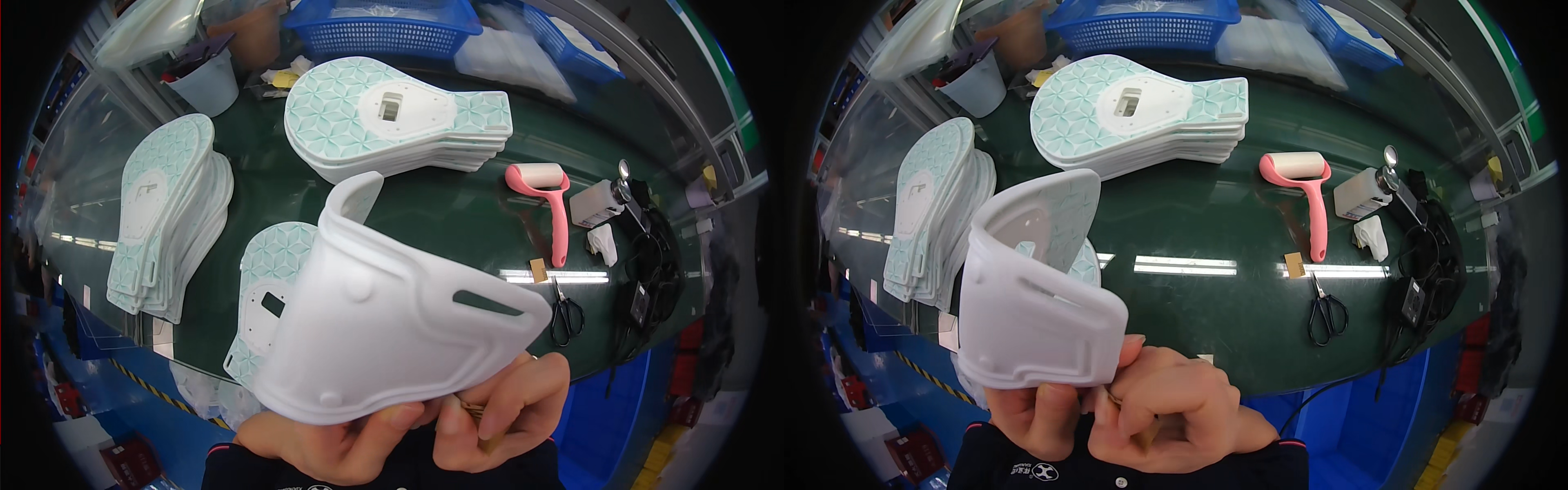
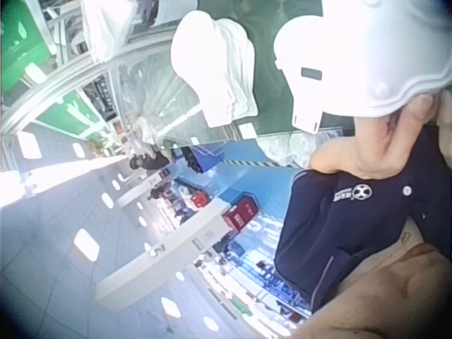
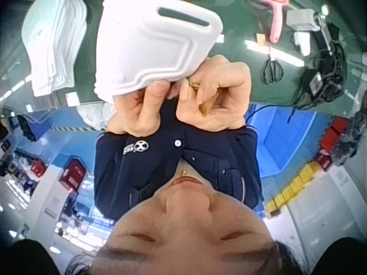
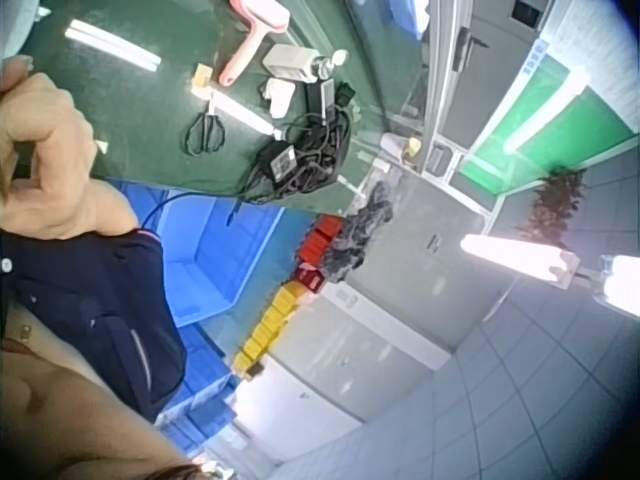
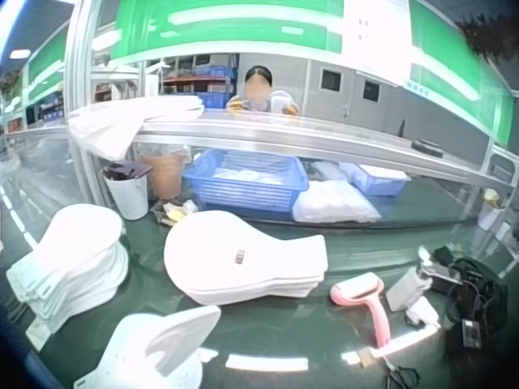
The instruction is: Inspecting and assembling patterned plastic protective components at a factory workbench.
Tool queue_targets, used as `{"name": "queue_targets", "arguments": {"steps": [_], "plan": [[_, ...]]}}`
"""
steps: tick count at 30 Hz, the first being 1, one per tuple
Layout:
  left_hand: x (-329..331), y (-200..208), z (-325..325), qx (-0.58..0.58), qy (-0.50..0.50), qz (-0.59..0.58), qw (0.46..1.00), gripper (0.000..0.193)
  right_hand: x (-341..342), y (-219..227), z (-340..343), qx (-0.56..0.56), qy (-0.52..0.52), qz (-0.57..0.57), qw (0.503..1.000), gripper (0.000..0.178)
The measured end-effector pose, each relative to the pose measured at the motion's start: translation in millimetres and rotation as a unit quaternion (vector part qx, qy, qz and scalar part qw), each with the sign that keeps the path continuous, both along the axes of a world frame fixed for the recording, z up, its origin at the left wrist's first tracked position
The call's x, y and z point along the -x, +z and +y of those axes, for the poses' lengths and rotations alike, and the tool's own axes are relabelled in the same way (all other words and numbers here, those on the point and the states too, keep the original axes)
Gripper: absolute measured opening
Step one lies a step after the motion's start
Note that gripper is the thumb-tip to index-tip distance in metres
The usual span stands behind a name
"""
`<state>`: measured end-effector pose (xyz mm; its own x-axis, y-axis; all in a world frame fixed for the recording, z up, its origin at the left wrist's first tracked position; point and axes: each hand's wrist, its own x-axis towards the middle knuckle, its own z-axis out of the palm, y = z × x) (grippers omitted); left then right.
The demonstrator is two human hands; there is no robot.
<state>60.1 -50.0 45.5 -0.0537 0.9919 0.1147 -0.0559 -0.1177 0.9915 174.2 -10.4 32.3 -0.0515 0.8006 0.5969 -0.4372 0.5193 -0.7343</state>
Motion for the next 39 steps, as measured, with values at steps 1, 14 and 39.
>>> {"name": "queue_targets", "arguments": {"steps": [1, 14, 39], "plan": [[1.7, 1.0, 0.5, 0.002, -0.011, -0.004, 1.000, 0.049, 0.1, -0.6, 1.9, -0.019, 0.017, 0.003, 1.000, 0.025], [3.2, 1.9, 2.5, 0.012, -0.031, -0.076, 0.997, 0.047, 0.5, -2.9, 0.7, -0.027, -0.010, -0.027, 0.999, 0.027], [5.0, -6.3, -1.9, -0.041, -0.021, 0.095, 0.994, 0.047, -4.9, -0.5, -0.1, 0.015, 0.043, -0.013, 0.999, 0.025]]}}
